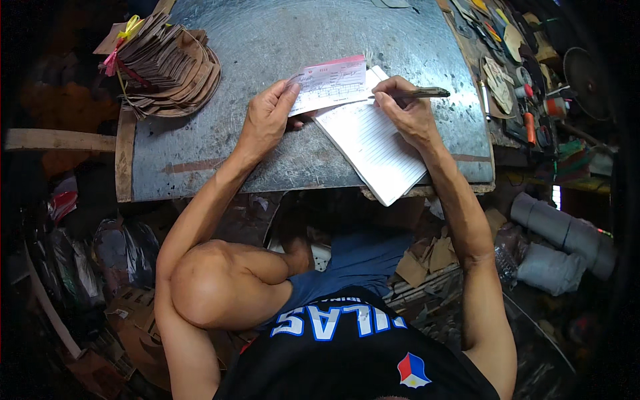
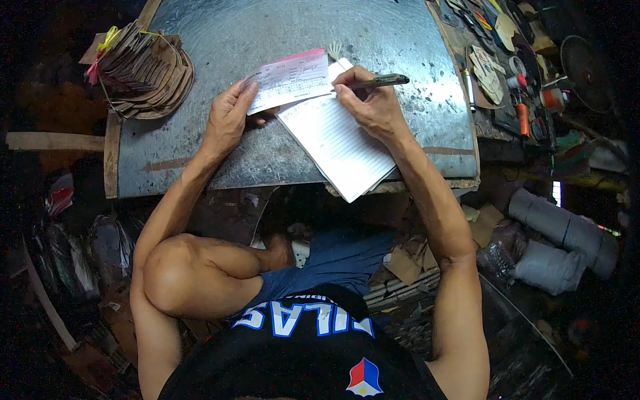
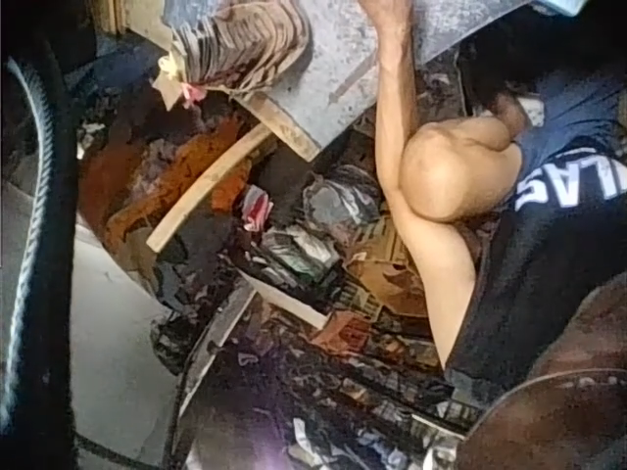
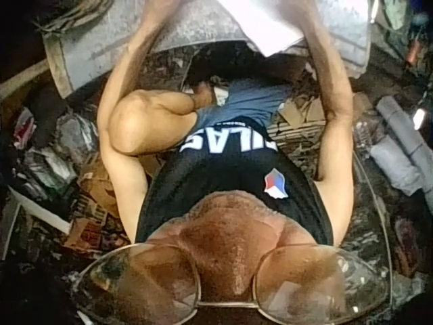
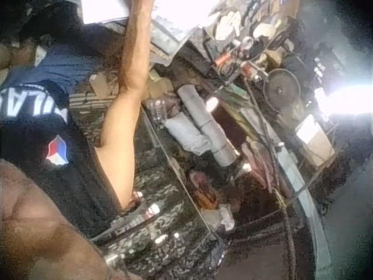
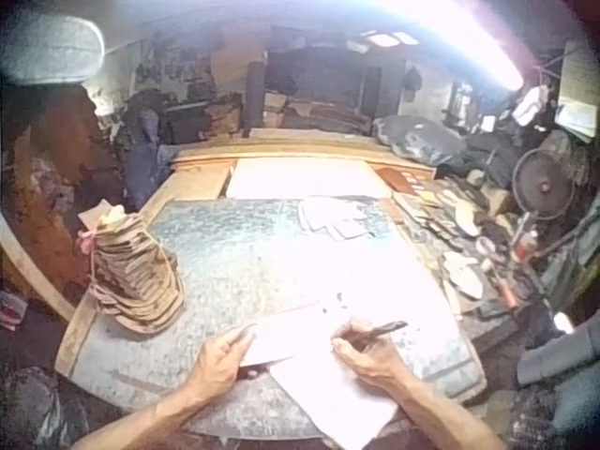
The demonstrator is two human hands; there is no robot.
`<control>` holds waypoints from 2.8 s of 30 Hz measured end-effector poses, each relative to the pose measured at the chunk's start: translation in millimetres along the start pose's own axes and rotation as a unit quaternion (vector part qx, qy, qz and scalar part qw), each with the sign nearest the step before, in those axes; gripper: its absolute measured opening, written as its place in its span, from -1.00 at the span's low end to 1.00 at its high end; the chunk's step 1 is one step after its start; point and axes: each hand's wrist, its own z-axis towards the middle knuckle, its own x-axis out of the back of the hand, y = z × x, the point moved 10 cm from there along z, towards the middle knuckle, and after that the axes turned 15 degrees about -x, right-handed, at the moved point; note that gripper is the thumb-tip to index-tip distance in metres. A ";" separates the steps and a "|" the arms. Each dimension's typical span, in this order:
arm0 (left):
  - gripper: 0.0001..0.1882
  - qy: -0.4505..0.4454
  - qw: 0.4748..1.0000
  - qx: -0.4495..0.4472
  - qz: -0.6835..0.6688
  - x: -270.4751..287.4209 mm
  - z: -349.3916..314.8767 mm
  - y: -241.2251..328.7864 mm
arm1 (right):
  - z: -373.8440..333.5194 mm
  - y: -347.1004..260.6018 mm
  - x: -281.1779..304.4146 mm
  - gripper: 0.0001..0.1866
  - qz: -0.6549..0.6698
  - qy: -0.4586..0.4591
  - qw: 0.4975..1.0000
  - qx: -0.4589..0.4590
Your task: Writing records in a notebook while referencing a paper slip at a workbench.
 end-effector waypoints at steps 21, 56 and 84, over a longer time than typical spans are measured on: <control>-0.66 0.005 1.000 -0.006 -0.029 1.5 1.7 1.0 | 2.1 5.8 3.3 -0.86 -0.007 0.013 1.000 -0.013; -0.64 0.005 0.996 0.009 -0.084 6.3 -0.6 -9.2 | 36.4 -23.0 -6.5 -0.64 -0.053 0.017 0.997 -0.060; -0.71 -0.013 1.000 -0.022 -0.008 -0.1 -3.2 -1.1 | 32.7 -15.5 -14.6 -0.65 -0.025 -0.010 0.995 0.092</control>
